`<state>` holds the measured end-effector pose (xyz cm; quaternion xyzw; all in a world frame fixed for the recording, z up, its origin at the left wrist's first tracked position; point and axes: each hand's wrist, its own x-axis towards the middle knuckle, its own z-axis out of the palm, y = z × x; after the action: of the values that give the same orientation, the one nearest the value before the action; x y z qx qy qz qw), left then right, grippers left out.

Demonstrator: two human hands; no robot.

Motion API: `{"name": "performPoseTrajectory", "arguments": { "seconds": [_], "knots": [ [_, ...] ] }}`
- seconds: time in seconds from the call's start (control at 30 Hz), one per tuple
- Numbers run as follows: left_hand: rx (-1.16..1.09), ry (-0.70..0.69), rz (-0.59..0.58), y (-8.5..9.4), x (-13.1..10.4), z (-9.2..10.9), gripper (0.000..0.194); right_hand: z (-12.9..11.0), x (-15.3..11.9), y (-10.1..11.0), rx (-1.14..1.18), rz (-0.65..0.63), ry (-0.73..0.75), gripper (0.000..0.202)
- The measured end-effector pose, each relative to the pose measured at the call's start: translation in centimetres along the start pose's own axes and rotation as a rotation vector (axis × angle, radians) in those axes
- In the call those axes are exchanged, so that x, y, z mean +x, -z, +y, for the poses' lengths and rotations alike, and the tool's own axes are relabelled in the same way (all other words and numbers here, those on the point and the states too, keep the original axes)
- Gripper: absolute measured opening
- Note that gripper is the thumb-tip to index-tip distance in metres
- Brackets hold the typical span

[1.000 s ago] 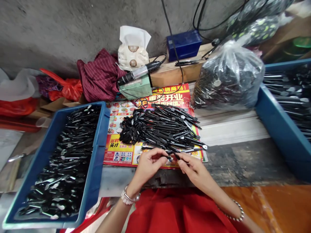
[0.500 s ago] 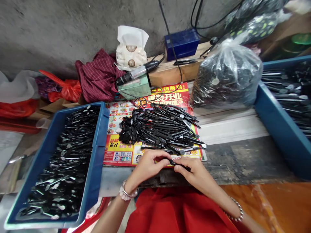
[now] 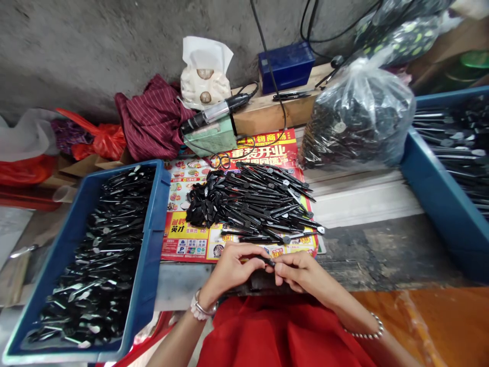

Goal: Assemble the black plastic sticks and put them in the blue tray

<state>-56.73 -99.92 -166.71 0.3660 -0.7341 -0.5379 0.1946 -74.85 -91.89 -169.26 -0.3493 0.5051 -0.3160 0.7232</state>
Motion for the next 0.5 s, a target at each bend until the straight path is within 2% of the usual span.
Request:
{"name": "performPoseTrajectory", "arguments": {
  "seconds": [0.2, 0.4, 0.5],
  "knots": [
    [0.108, -0.152, 0.061, 0.0, -0.5, -0.5, 0.016, 0.3, 0.0, -0.5, -0.059, 0.067, 0.067, 0.047],
    [0.194, -0.238, 0.144, -0.3, -0.6, -1.1, 0.019, -0.2, -0.3, -0.8, -0.264, 0.199, 0.193, 0.040],
    [0.171, -0.271, 0.164, -0.3, -0.4, -1.2, 0.020, -0.1, -0.2, -1.0, -0.259, 0.210, 0.196, 0.038]
  ]
}}
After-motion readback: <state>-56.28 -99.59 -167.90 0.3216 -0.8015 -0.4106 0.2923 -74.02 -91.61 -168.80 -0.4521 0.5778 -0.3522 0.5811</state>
